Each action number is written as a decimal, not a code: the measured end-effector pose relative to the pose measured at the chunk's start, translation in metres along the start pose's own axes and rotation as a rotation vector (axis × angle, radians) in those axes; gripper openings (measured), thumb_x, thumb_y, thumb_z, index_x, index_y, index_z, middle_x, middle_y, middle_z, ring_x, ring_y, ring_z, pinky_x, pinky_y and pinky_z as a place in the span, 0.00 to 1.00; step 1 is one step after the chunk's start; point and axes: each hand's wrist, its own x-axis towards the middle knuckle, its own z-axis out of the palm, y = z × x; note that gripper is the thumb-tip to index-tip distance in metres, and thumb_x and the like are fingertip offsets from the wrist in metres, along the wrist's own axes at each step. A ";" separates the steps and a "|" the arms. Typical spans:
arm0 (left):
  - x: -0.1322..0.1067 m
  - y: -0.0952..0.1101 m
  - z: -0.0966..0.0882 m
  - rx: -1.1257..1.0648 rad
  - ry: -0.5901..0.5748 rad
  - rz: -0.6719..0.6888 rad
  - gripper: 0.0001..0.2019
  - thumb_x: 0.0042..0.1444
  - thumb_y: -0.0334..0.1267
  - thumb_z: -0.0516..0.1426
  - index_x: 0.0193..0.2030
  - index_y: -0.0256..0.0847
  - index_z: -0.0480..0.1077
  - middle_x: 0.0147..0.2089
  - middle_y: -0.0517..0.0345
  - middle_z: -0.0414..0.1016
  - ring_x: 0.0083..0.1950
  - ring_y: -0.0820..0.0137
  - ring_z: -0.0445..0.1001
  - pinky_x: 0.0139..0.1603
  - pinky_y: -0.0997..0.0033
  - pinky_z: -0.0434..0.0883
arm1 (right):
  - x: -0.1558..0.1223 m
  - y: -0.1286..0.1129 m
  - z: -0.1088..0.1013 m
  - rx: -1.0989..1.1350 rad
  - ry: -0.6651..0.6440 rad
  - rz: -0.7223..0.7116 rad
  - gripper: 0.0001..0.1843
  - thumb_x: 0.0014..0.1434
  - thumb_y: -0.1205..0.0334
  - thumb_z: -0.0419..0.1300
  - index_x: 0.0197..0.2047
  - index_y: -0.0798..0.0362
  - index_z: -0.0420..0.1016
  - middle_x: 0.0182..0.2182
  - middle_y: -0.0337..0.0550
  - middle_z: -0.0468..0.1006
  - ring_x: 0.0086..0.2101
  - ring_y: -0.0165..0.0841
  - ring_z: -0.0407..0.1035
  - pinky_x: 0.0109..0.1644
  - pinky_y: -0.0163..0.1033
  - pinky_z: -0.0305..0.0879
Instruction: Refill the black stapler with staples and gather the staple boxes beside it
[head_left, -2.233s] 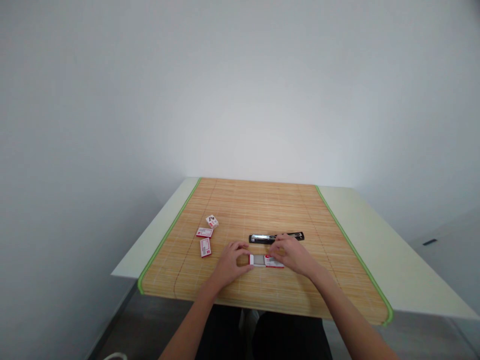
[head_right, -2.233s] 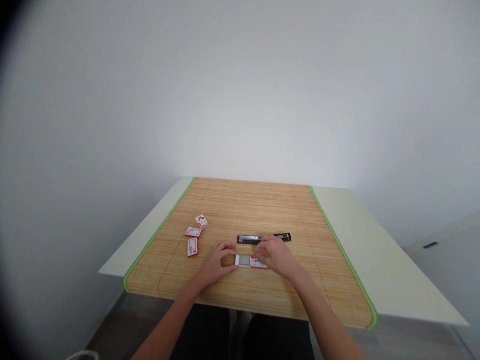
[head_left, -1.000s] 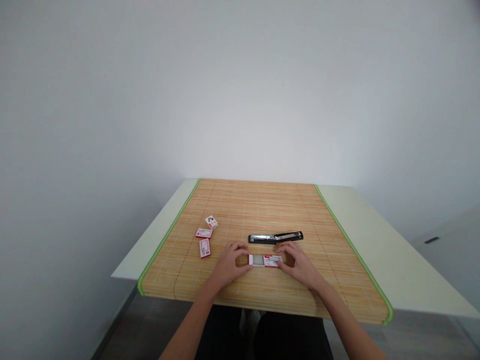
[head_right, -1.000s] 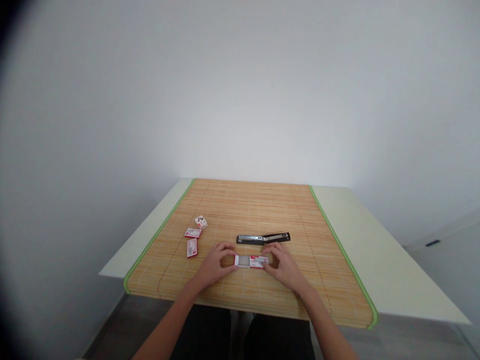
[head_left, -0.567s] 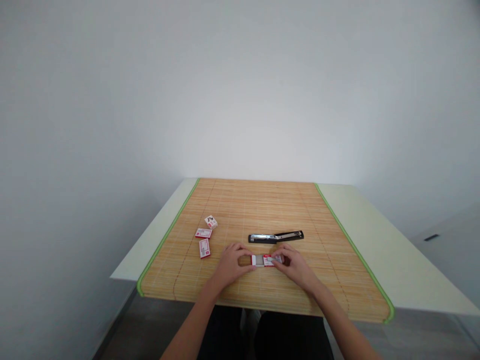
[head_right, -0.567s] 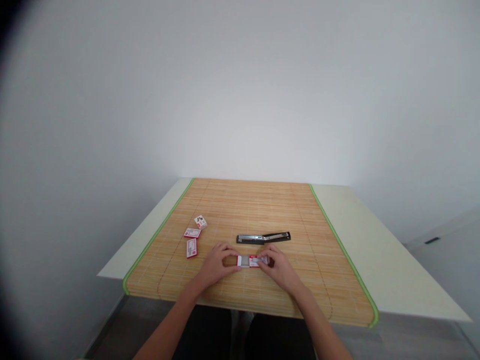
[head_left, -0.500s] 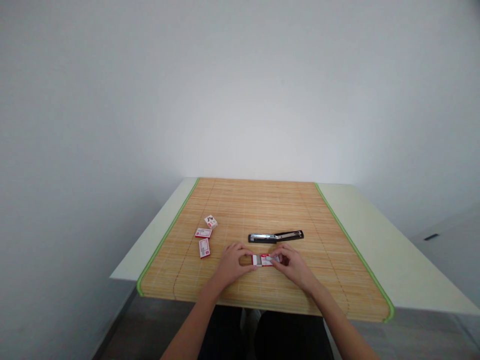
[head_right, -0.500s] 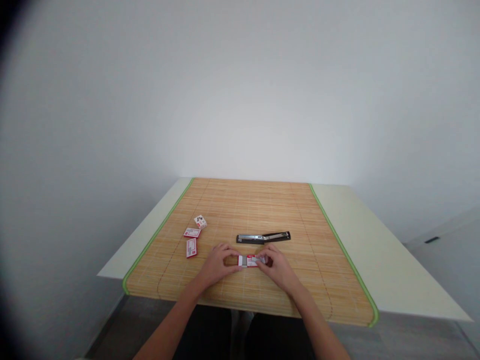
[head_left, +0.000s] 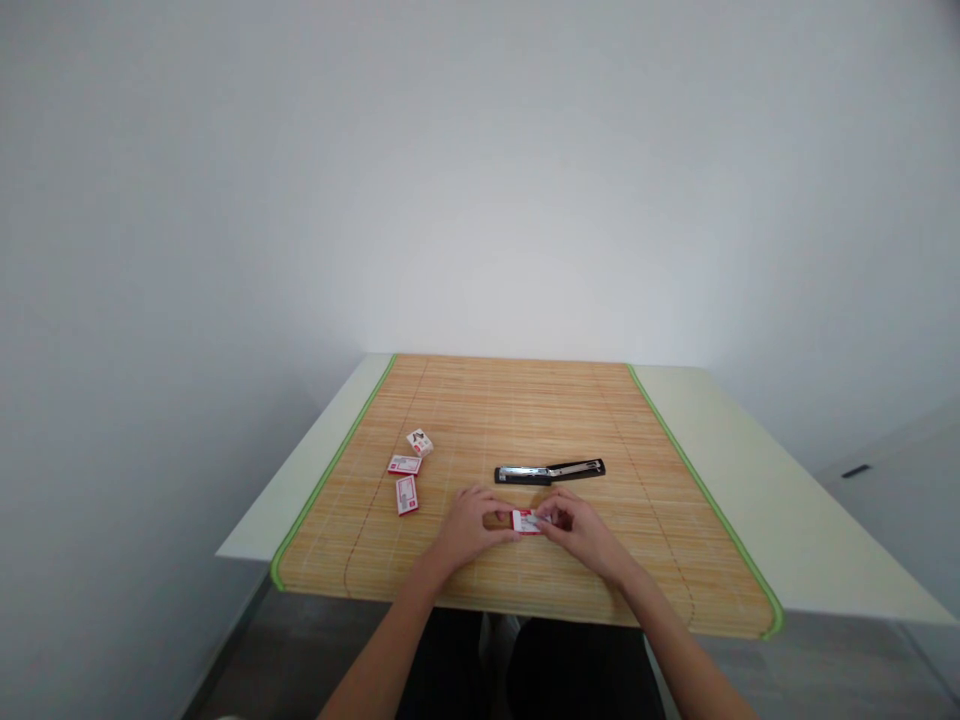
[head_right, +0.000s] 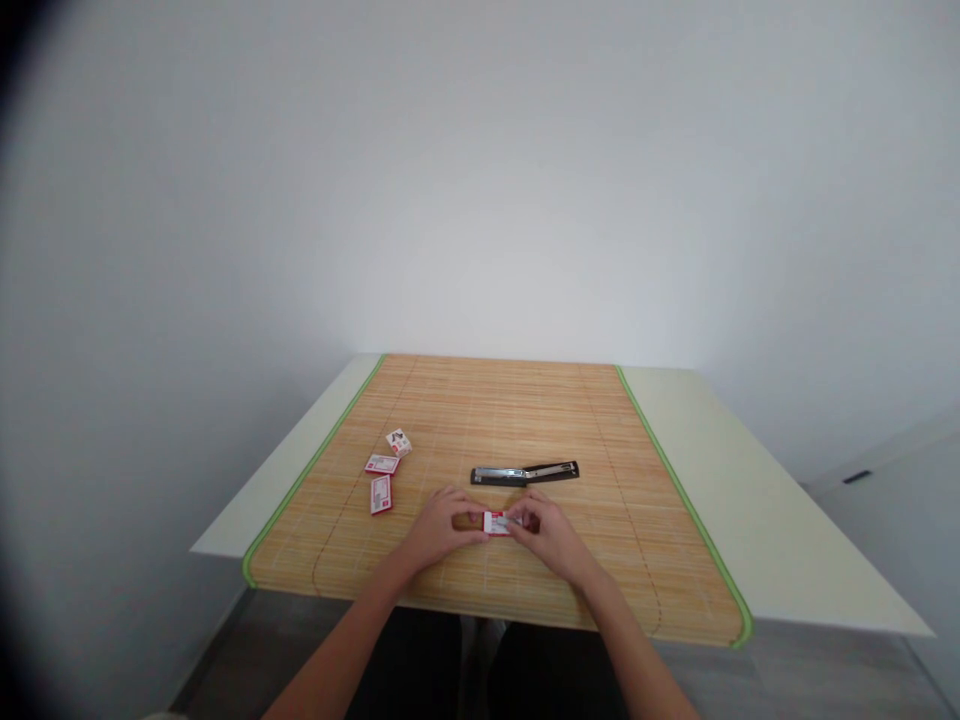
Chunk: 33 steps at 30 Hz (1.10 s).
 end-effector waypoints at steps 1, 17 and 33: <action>0.000 0.001 -0.001 -0.003 0.004 0.003 0.18 0.53 0.53 0.69 0.48 0.51 0.81 0.43 0.58 0.80 0.49 0.61 0.72 0.55 0.62 0.63 | 0.000 -0.001 -0.001 -0.011 -0.004 -0.007 0.13 0.64 0.47 0.64 0.40 0.48 0.80 0.37 0.42 0.74 0.32 0.33 0.68 0.35 0.38 0.65; -0.011 -0.006 -0.008 0.040 0.039 0.027 0.16 0.57 0.47 0.67 0.52 0.51 0.80 0.47 0.56 0.76 0.49 0.62 0.74 0.54 0.63 0.67 | 0.000 -0.004 -0.001 -0.038 -0.020 -0.078 0.08 0.65 0.53 0.63 0.41 0.47 0.77 0.44 0.43 0.76 0.35 0.34 0.69 0.37 0.38 0.65; 0.004 0.021 -0.033 0.257 -0.210 -0.059 0.10 0.55 0.46 0.66 0.42 0.48 0.78 0.40 0.60 0.79 0.42 0.63 0.76 0.43 0.68 0.64 | -0.002 -0.009 -0.003 -0.025 -0.013 -0.094 0.05 0.64 0.57 0.62 0.43 0.47 0.77 0.42 0.43 0.78 0.35 0.35 0.68 0.38 0.40 0.64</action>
